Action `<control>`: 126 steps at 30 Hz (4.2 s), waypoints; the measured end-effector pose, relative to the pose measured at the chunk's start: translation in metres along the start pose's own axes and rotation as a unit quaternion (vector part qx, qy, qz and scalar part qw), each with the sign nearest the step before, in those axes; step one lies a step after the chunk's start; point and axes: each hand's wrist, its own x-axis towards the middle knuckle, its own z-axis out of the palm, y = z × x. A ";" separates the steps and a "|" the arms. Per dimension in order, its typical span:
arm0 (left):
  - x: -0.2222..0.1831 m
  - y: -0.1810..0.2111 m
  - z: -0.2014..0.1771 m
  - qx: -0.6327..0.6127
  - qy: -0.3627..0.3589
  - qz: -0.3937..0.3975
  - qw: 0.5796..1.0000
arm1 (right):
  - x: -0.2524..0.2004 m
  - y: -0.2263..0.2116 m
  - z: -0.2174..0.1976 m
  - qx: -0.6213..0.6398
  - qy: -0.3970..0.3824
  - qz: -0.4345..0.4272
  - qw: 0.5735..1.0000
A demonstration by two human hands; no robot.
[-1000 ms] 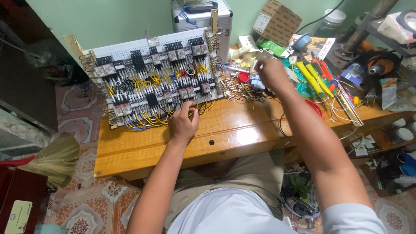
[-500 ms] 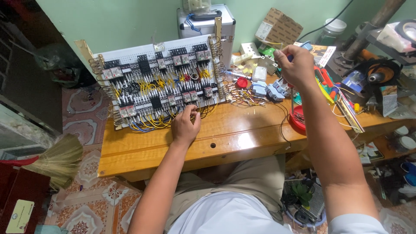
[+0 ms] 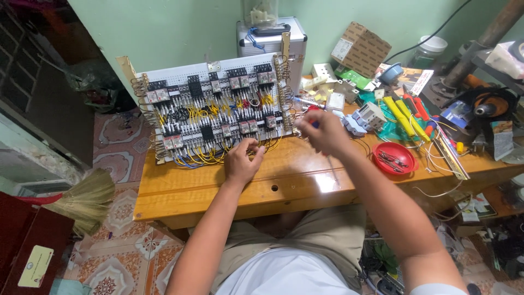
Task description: Connecting multiple wires to terminal blocks on a relay board using a manual screwdriver.
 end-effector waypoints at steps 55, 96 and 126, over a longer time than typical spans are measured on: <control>-0.001 0.009 0.001 -0.208 -0.104 -0.185 0.955 | -0.003 0.076 0.065 -0.322 -0.181 0.013 0.929; 0.002 -0.007 0.010 -0.122 -0.111 -0.109 0.980 | 0.047 0.054 -0.059 -0.326 -0.020 0.029 0.945; 0.005 0.011 -0.002 -0.306 -0.053 -0.178 0.934 | -0.002 0.040 0.053 -0.069 -0.066 -0.133 0.986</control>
